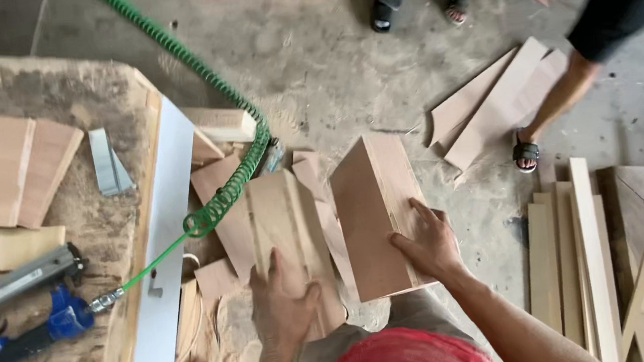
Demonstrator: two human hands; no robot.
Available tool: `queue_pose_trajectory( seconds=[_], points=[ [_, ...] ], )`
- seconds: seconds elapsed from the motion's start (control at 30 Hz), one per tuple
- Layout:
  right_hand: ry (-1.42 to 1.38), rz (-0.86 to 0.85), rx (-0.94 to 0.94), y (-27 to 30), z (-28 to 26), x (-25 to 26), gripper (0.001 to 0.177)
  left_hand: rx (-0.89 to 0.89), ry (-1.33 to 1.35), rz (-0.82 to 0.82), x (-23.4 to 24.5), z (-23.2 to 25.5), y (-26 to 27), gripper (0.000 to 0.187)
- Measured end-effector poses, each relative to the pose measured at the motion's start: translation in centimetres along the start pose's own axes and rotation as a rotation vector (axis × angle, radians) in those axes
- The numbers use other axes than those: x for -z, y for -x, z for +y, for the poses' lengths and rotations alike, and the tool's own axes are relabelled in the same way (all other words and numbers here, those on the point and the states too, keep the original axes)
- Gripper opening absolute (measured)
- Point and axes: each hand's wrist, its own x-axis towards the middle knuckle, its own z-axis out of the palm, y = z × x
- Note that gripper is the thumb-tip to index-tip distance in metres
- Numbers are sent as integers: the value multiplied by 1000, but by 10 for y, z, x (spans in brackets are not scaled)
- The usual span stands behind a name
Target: The person assembles small wooden boxes by aligning thin wooden strips with larger plywood panels on a workbench. They use a pneumatic nail gun to fasten the pieces together and occasionally use a hammer to adjust the fit of the wood.
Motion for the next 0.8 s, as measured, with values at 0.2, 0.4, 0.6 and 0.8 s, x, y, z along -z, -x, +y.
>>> queue_pose_trajectory(
  seconds=[0.2, 0.4, 0.6, 0.8],
  points=[
    [82, -40, 0, -117, 28, -71, 102, -55, -92, -75, -82, 20, -83, 110],
    [103, -77, 5, -275, 40, -141, 103, -194, -31, 52, -220, 41, -251, 105],
    [158, 201, 273, -454, 60, -224, 97, -372, 16, 354, -331, 79, -421, 97],
    [246, 252, 366, -601, 45, -270, 92, -269, 27, 203, -392, 121, -565, 103]
  ],
)
